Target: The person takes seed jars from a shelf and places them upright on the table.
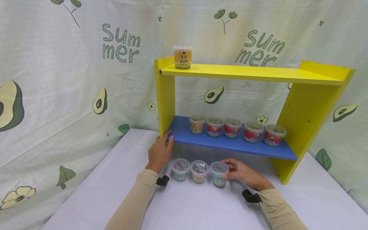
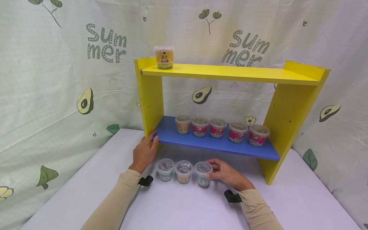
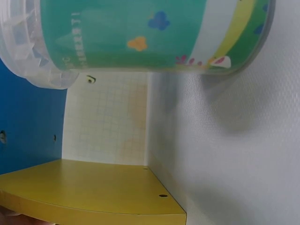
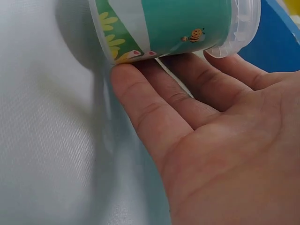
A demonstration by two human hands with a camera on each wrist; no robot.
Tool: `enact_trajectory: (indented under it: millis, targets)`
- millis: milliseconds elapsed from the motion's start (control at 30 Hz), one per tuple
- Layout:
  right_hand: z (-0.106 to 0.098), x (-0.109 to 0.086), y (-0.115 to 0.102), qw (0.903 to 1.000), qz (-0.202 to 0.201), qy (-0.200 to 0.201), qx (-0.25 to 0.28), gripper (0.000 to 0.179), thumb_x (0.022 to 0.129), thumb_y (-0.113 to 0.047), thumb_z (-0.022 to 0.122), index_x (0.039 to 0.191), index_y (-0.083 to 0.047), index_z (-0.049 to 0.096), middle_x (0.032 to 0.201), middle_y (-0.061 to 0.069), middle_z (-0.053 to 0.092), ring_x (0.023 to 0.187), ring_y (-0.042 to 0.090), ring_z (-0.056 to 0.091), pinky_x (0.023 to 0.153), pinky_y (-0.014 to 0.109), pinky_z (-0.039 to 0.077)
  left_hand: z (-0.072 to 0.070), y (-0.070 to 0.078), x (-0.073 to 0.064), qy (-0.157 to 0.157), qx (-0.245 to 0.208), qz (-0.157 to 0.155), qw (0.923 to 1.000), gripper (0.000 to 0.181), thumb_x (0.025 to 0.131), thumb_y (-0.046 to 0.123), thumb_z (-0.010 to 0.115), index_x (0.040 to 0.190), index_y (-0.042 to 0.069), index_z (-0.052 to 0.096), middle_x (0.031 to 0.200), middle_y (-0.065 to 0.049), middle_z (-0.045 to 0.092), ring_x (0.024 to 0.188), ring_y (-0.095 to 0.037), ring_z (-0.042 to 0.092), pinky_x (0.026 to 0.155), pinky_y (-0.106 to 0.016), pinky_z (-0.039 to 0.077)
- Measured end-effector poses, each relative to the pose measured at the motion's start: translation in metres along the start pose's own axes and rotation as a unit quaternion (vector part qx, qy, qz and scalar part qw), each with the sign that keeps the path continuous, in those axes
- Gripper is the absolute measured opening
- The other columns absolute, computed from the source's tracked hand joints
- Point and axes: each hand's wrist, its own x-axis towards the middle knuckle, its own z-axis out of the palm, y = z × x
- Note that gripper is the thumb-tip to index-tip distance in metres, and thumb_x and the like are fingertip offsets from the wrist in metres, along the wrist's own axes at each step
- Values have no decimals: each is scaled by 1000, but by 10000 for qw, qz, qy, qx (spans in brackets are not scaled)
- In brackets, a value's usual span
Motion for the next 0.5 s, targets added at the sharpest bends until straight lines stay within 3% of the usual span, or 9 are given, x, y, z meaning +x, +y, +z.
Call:
enact_trajectory:
  millis: [500]
  targets:
    - [4,1,4,10000,58,5,-64,69,95,-14,69,144,14,30,130,21,59,115,23,60,91,31,51,-1,-1,-1,-106,-21,-79,9999,52,105,55,35,143,26,56,110,-18,65,79,-35,66,60,-50,50]
